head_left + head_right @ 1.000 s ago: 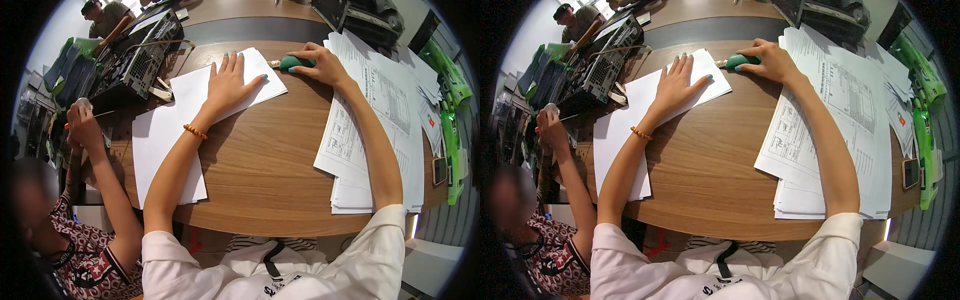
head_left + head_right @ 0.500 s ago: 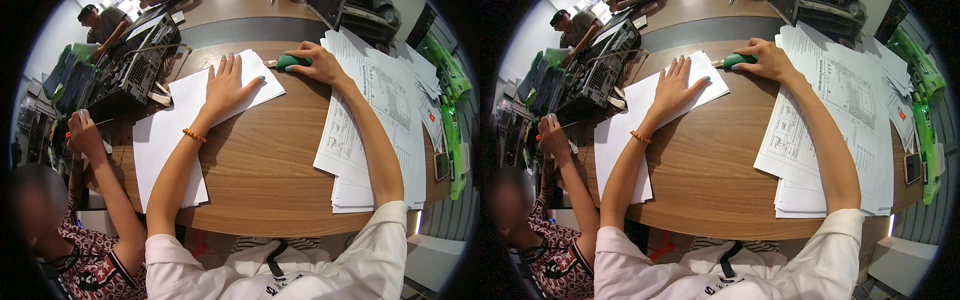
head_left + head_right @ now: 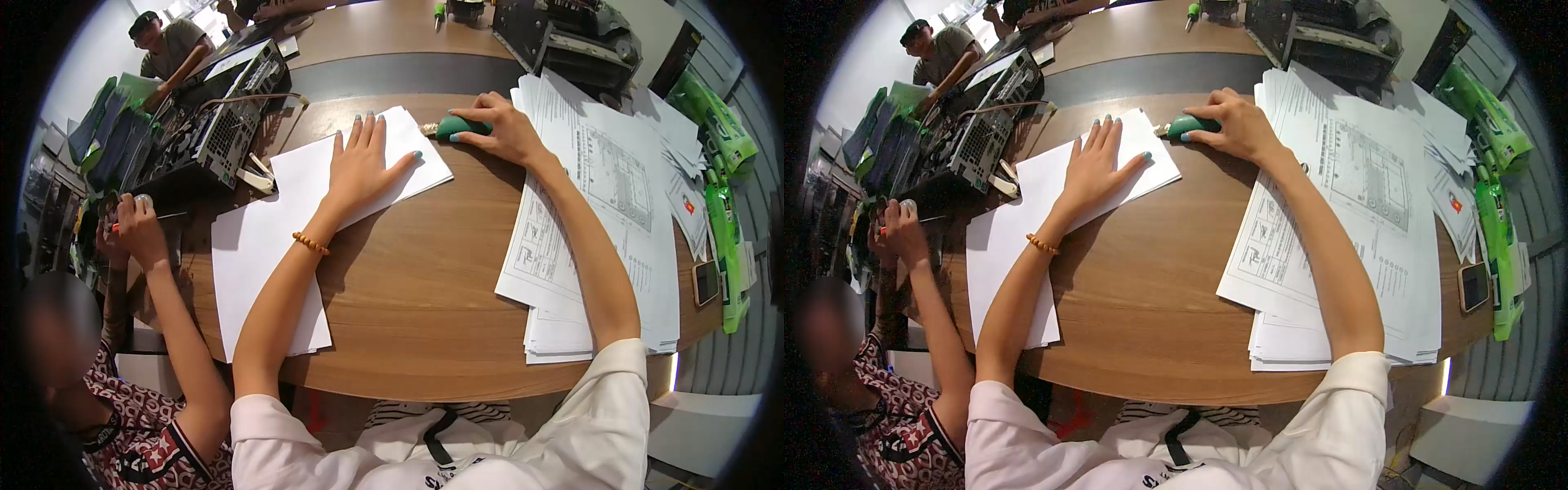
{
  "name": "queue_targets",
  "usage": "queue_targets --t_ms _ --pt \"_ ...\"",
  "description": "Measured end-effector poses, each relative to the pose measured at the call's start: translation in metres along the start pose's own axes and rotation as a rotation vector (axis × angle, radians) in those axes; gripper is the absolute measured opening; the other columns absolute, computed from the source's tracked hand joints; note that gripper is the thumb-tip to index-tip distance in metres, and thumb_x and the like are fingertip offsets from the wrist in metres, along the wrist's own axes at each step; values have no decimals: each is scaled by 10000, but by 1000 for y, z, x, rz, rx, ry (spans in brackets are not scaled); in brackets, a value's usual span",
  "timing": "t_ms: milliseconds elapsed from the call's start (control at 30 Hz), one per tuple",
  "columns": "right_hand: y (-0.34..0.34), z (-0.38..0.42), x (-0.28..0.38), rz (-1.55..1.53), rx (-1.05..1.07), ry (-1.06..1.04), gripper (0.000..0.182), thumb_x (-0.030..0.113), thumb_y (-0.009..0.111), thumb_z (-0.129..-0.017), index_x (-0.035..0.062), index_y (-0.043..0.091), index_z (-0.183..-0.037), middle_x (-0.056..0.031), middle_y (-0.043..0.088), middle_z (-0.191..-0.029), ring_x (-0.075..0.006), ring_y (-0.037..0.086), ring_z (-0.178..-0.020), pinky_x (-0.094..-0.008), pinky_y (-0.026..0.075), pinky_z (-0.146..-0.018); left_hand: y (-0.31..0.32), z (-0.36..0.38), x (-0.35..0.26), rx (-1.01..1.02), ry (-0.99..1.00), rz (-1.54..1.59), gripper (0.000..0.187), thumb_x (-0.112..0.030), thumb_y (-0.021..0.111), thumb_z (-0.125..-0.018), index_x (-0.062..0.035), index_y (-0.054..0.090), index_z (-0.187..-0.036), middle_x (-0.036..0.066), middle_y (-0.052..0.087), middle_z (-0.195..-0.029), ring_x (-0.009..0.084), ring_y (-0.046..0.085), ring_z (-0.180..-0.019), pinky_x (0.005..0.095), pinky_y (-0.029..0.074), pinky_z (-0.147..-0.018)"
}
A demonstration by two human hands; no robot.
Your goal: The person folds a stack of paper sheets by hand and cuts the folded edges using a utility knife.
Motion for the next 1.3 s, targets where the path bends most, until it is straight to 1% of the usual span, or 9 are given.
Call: queue_targets --t_ms 300,367,400,500,733,833,933,1167,1300 --pt "-3 -1 4 -52 -5 7 354 348 682 -718 177 655 -1027 -90 576 -872 -233 565 -842 -332 481 -738 -7 3 -5 10 -9 35 856 -607 391 -801 65 271 -1318 227 267 -1382 336 196 -1314 465 127 -1059" --pt "-5 1 -2 -49 5 27 355 350 683 -716 178 656 -1026 -87 576 -873 -232 564 -844 -329 480 -742 -5 2 -4 43 -5 26 859 -611 389 -799 60 268 -1322 223 261 -1386 331 193 -1316 465 128 -1059" --pt "-5 0 -6 -55 18 49 356 351 685 -715 179 656 -1025 -83 576 -873 -231 562 -847 -327 478 -746 -3 2 -2 69 -6 -5 814 -590 393 -813 20 267 -1337 195 254 -1399 307 183 -1324 453 122 -1065" --pt "-2 -1 0 -55 -17 -26 369 361 689 -709 187 654 -1032 -78 574 -884 -227 560 -848 -321 475 -747 -8 4 -8 75 11 6 812 -585 397 -814 19 262 -1340 199 250 -1400 307 177 -1325 448 117 -1068" --pt "-2 -1 -8 -46 41 57 386 374 684 -715 202 642 -1059 -69 564 -885 -214 555 -853 -319 471 -751 -5 4 -5 70 27 22 839 -613 375 -804 25 267 -1338 190 263 -1397 287 188 -1327 450 103 -1071" --pt "1 -2 1 -27 -6 30 398 385 684 -713 202 640 -1064 -70 563 -885 -211 554 -852 -316 470 -748 -1 2 -4 70 32 4 845 -623 368 -804 26 269 -1337 188 263 -1398 285 189 -1326 451 107 -1070" --pt "-2 -3 -1 -8 14 75 401 391 682 -714 203 639 -1066 -72 565 -892 -214 554 -853 -316 470 -751 -1 2 -3 73 30 4 841 -617 369 -806 27 268 -1337 189 262 -1398 286 190 -1326 450 107 -1070" --pt "1 -3 0 0 -29 52 400 398 674 -720 208 637 -1068 -69 570 -905 -213 551 -875 -325 462 -773 -5 3 -8 105 24 -16 841 -633 367 -805 0 256 -1348 179 243 -1408 291 176 -1327 444 122 -1071" --pt "3 -4 -4 -7 2 84 399 387 670 -723 196 635 -1071 -77 572 -897 -223 551 -883 -330 461 -776 -1 2 -3 99 33 -14 841 -626 379 -804 4 255 -1347 183 248 -1405 292 181 -1326 440 117 -1072"
Point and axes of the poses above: each hand's wrist, its own z-axis away from the middle knuckle, its own y-axis out of the palm, x = y × z, the point moved 5 cm from there along -z, towards the middle knuckle
